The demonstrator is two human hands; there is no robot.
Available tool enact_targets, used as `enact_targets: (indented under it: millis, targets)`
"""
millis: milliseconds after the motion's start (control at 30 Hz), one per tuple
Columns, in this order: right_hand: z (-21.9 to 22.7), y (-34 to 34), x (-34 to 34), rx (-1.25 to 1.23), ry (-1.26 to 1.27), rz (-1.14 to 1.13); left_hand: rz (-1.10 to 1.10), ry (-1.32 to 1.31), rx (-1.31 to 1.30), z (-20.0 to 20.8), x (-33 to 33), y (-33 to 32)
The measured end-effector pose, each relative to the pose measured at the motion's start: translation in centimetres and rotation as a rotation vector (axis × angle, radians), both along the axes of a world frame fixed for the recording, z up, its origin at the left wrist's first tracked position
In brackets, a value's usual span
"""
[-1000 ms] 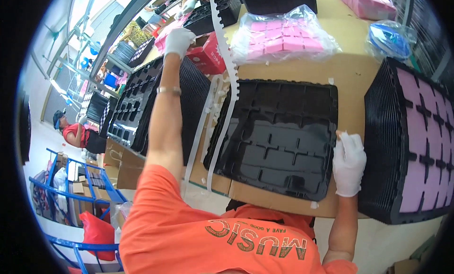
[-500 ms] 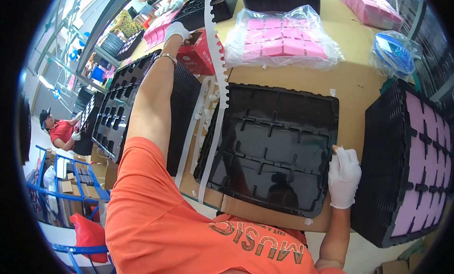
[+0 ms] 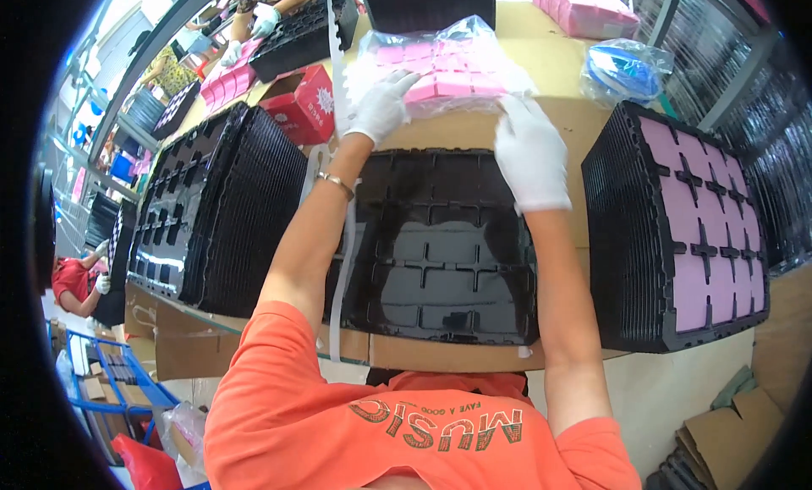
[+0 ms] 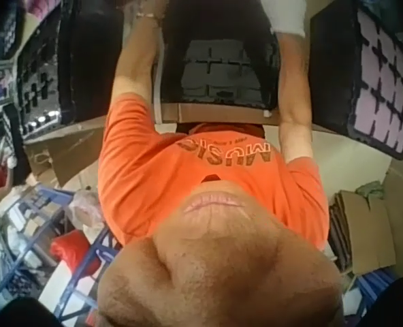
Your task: The person places pink foam pieces into a plastic tray, stacks the tray onto other trays, applies adhesive tape to another tray, and inserts more pink foam pieces into it before stacking it.
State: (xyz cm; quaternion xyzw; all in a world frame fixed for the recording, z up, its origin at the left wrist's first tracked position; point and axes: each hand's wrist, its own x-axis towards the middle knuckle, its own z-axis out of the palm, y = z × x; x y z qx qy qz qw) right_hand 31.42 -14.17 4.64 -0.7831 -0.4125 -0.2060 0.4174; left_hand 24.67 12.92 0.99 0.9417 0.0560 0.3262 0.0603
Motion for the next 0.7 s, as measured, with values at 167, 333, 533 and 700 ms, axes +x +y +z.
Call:
enact_targets:
  millis: [167, 333, 533, 700]
  targets:
    - [-4.1, 10.4, 9.7, -0.154, -0.165, 0.208, 0.070, 0.258, 0.095, -1.5, 0.5, 5.2]
    - [-6.9, 13.4, 13.7, -0.728, -0.287, 0.284, 0.184, 0.501, 0.088, -0.9, 0.0, 5.8]
    - [-7.4, 13.4, 13.0, -0.674, -0.452, 0.046, 0.334, 0.664, 0.142, -3.8, 0.5, 8.6]
    - [-8.5, 13.9, 15.0, -0.709, -0.570, 0.038, 0.345, 0.621, 0.191, -4.7, 1.0, 8.6]
